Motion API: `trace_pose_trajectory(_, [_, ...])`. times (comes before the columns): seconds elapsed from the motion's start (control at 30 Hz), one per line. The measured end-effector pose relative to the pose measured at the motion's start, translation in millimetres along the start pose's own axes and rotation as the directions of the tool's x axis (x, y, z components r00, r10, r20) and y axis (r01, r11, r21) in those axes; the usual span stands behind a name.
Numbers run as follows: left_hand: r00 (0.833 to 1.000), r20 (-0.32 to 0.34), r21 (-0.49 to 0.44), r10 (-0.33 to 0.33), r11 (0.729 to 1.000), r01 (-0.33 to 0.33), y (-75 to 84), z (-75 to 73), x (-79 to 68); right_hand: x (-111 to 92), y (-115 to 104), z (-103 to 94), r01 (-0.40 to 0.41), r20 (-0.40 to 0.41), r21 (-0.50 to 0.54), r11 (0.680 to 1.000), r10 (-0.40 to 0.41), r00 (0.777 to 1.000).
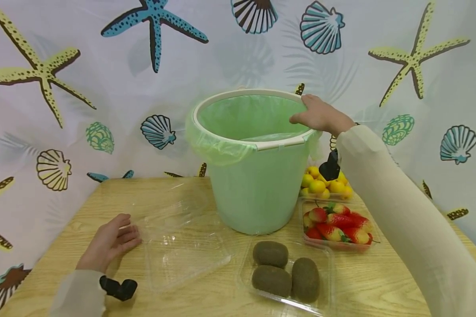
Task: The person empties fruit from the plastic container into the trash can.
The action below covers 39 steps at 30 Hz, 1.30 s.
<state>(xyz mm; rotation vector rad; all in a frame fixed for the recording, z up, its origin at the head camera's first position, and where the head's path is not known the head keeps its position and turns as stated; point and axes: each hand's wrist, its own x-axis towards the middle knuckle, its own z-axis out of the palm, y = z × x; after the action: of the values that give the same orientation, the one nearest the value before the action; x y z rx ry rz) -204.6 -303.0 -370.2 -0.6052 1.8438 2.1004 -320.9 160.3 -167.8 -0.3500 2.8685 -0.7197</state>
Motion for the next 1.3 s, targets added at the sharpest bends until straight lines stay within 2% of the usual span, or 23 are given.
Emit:
trace_pose_trajectory(0.3, [0.996, -0.035, 0.159, 0.084, 0.984, -0.078, 31.6, -6.5, -4.1, -1, 2, -0.1, -0.007, -0.001, -0.003, 1.0, 0.007, 1.0])
trace_pose_trajectory(0.43, [0.988, -0.064, 0.199, 0.139, 0.972, -0.124, 47.3, -1.9, -3.8, -1, 2, 0.1, -0.012, 0.001, 0.0, 1.0, 0.012, 1.0])
trace_pose_trajectory(0.6, [0.979, -0.067, 0.184, 0.194, 0.966, -0.179, 69.2, 10.3, -9.1, -1, 2, 0.9, -0.011, 0.002, 0.008, 1.0, 0.011, 1.0])
trace_pose_trajectory(0.87, [0.971, -0.055, 0.207, 0.231, 0.954, -0.216, 104.8, 43.3, -16.9, -1, 1, 0.2, -0.005, -0.004, 0.003, 1.0, 0.005, 1.0])
trace_pose_trajectory(1.07, [0.961, -0.042, 0.234, 0.273, 0.938, -0.257, 124.3, 69.7, -20.4, -1, -1, -0.1, 0.001, -0.008, 0.001, 1.0, -0.001, 1.0])
trace_pose_trajectory(1.3, [0.929, -0.024, 0.316, 0.369, 0.884, -0.343, 145.1, 103.5, -24.7, 0, 0, 0.0, 0.001, -0.003, -0.005, 1.0, -0.001, 1.0])
